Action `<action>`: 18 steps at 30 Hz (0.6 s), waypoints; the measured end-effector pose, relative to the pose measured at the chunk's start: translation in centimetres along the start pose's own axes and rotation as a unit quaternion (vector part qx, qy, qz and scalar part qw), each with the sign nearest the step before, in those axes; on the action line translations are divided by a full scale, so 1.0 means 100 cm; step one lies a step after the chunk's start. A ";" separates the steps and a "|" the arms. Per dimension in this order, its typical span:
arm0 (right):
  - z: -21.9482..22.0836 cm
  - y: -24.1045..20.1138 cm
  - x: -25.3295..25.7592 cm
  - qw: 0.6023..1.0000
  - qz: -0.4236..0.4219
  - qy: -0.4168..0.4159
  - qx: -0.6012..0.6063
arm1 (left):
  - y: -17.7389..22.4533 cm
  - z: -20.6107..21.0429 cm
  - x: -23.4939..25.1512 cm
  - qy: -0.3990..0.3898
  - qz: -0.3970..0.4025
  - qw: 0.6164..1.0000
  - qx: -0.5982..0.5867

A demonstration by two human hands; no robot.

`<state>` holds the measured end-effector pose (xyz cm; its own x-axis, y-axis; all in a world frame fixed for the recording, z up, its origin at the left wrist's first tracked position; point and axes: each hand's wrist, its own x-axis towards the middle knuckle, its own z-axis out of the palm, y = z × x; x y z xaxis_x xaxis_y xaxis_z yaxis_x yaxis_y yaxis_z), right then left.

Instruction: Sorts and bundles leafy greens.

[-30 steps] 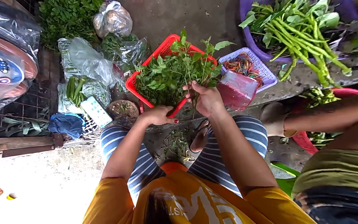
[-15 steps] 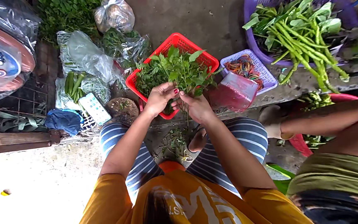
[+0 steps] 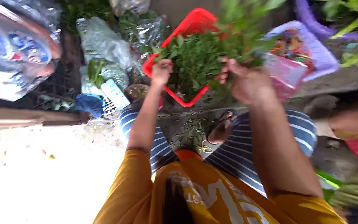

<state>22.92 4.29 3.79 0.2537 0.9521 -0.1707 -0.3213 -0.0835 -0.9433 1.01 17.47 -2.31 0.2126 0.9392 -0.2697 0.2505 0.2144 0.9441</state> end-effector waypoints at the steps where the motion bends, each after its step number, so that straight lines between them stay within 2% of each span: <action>1: -0.004 -0.001 0.000 1.000 -0.011 -0.006 -0.003 | -0.010 0.006 0.001 -0.010 -0.008 1.000 0.018; 3: -0.005 -0.004 0.000 1.000 -0.023 -0.001 -0.008 | -0.024 0.019 0.001 -0.056 -0.036 0.994 0.083; 5: -0.003 -0.009 -0.003 0.999 -0.037 0.018 -0.005 | -0.026 0.038 0.002 -0.082 -0.010 0.976 0.200; 6: -0.003 -0.011 -0.005 0.999 -0.041 0.028 -0.002 | -0.025 0.048 0.000 -0.078 0.034 0.953 0.291; 9: -0.009 -0.016 -0.007 0.997 -0.046 0.054 0.000 | -0.021 0.070 0.007 -0.066 0.196 0.843 0.496; 11: -0.011 -0.017 -0.006 0.997 -0.049 0.063 0.007 | -0.013 0.073 0.017 -0.105 0.225 0.775 0.581; 12: -0.013 -0.017 -0.006 0.996 -0.048 0.067 0.013 | -0.009 0.072 0.021 -0.124 0.218 0.753 0.609; 15: -0.017 -0.021 -0.006 0.996 -0.043 0.074 0.024 | 0.005 0.058 0.030 -0.153 0.134 0.727 0.656; 18: -0.016 -0.023 -0.006 0.995 -0.038 0.088 0.038 | 0.007 0.032 0.035 -0.138 0.104 0.744 0.646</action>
<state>25.00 3.43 5.59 0.4330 0.8884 -0.1525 -0.3608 0.0158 -0.9325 4.98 20.09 -3.18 0.5151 0.7864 -0.3409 0.8452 -0.5320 0.0499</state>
